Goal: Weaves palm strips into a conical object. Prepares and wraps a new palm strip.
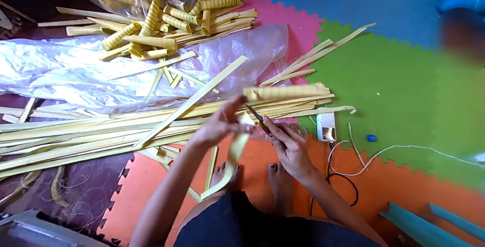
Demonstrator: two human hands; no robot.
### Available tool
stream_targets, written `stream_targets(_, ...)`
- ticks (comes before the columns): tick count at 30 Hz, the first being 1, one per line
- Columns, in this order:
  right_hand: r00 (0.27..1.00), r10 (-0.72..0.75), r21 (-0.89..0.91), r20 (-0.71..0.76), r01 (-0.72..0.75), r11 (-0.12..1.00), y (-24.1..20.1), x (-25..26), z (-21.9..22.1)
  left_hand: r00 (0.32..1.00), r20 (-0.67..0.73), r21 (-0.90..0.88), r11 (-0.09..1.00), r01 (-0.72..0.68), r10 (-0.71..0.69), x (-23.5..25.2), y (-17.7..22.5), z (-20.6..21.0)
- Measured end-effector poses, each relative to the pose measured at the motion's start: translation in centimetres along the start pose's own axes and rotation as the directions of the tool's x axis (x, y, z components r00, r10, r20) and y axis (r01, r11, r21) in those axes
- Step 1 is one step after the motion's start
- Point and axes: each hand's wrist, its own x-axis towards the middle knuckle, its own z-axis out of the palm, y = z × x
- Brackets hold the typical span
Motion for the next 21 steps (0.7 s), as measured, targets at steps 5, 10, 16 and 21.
stream_targets(5, 0.988, 0.132, -0.051, 0.074, -0.128, 0.99, 3.9, -3.6, 1.0, 0.873, -0.329, 0.896, 0.412, 0.168, 0.36, 4.0, 10.3, -7.9)
stream_targets(10, 0.827, 0.338, -0.284, 0.449, -0.227, 0.932, 7.9, -7.6, 5.4, 0.97, -0.243, 0.97, 0.028, 0.242, 0.027, 9.3, 9.2, -11.6)
stream_targets(16, 0.817, 0.281, -0.436, 0.504, -0.04, 0.899, 10.1, -9.7, 9.0, 0.996, 0.031, 0.998, -0.053, -0.035, -0.084, 11.2, -7.7, -7.5)
stream_targets(21, 0.801, 0.271, -0.371, 0.535, -0.066, 0.926, 9.0, -9.2, 7.5, 0.99, -0.01, 0.998, 0.055, 0.018, -0.14, 12.0, -14.0, -3.1)
